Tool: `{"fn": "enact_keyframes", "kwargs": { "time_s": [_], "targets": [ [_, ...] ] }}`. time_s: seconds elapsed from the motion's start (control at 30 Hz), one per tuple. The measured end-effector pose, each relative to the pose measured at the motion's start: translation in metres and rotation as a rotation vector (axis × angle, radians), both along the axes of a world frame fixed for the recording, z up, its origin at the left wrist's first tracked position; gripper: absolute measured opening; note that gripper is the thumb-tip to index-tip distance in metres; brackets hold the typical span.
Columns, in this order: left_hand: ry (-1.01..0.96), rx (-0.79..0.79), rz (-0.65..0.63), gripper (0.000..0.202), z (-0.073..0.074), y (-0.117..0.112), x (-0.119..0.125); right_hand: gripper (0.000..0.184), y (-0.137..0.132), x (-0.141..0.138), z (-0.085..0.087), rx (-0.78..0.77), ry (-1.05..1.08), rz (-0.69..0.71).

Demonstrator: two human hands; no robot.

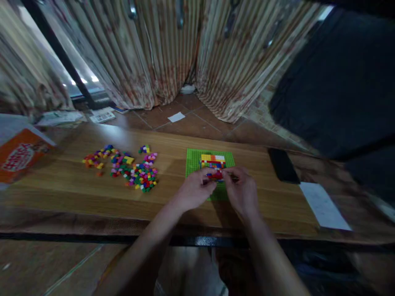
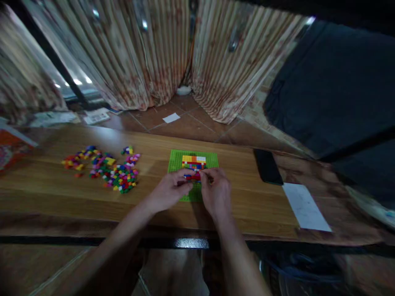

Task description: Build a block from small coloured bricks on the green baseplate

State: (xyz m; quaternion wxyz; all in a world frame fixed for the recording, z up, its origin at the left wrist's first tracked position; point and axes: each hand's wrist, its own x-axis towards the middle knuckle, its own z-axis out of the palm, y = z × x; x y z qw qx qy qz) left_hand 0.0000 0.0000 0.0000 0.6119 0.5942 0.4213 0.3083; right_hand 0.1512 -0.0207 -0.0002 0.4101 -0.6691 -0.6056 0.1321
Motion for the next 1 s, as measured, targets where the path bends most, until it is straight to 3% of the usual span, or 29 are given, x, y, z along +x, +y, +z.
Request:
{"fn": "enact_keyframes", "kwargs": {
  "time_s": [0.13, 0.27, 0.57, 0.8, 0.9, 1.0],
  "targets": [
    [0.034, 0.067, 0.037, 0.033, -0.002, 0.002, -0.005, 0.025, -0.001, -0.001, 0.001, 0.013, 0.007, 0.011],
    [0.052, 0.096, -0.004, 0.03, 0.0, 0.001, -0.004, 0.025, -0.002, -0.002, 0.001, 0.019, -0.014, 0.028],
    [-0.044, -0.087, -0.045, 0.03, 0.003, 0.004, 0.001, 0.03, -0.001, 0.002, -0.001, -0.006, 0.007, -0.019],
    [0.062, 0.116, 0.231, 0.016, -0.008, 0.004, -0.005, 0.05, 0.005, 0.005, -0.012, -0.122, 0.145, -0.051],
    [0.138, 0.176, 0.353, 0.018, -0.012, 0.009, -0.015, 0.055, 0.004, 0.002, -0.012, -0.181, 0.151, -0.03],
    [0.257, 0.204, 0.44, 0.025, -0.013, 0.012, -0.019, 0.074, 0.002, -0.006, -0.01, -0.231, 0.107, -0.044]
  ]
}}
